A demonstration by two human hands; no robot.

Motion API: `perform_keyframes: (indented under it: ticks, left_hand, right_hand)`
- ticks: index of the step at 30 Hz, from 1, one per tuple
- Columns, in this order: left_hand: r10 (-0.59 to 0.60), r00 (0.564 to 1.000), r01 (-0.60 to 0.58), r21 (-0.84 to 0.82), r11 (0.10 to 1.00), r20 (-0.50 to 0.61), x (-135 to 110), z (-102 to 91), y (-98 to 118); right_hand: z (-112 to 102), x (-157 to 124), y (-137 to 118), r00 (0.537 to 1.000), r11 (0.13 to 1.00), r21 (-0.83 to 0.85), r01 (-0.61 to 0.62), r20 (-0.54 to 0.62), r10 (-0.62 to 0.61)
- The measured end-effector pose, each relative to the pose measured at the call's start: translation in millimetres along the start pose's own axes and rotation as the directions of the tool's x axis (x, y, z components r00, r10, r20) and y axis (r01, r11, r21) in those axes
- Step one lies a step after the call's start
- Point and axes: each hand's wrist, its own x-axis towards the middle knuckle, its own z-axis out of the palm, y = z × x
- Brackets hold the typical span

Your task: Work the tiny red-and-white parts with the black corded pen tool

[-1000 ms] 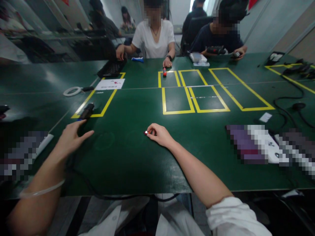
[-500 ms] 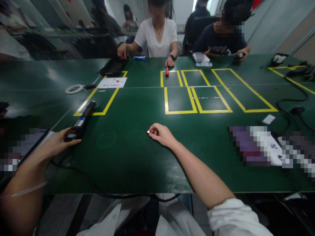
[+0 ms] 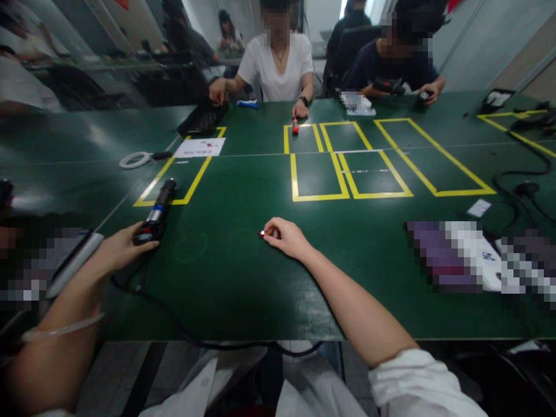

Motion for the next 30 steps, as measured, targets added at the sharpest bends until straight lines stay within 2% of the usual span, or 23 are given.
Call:
perform_keyframes:
  ticks: [4, 11, 19, 25, 30]
  left_hand:
    - [0.010, 0.997, -0.012, 0.028, 1.000, 0.077, -1, 0.7, 29]
    - [0.178, 0.982, -0.177, -0.020, 0.984, 0.064, -5, 12.8, 92]
    - [0.361, 0.931, -0.355, -0.093, 0.930, 0.059, -19, 17.1, 167]
    - [0.473, 0.881, -0.461, -0.167, 0.871, 0.033, -28, 20.6, 207]
    - [0.536, 0.844, -0.513, -0.243, 0.823, 0.033, -35, 27.5, 230]
  right_hand:
    - [0, 0, -1, 1.000, 1.000, -0.007, -0.003, -0.002, 0.003]
    - [1, 0, 4, 1.000, 1.000, -0.002, 0.016, -0.003, -0.016]
    - [1, -1, 3, 0.998, 0.999, 0.001, 0.049, -0.041, -0.049]
    - [-1, -1, -4, 0.992, 0.995, -0.033, 0.091, -0.082, -0.094]
    - [-1, -2, -5, 0.988, 0.981, -0.165, 0.103, -0.093, -0.120]
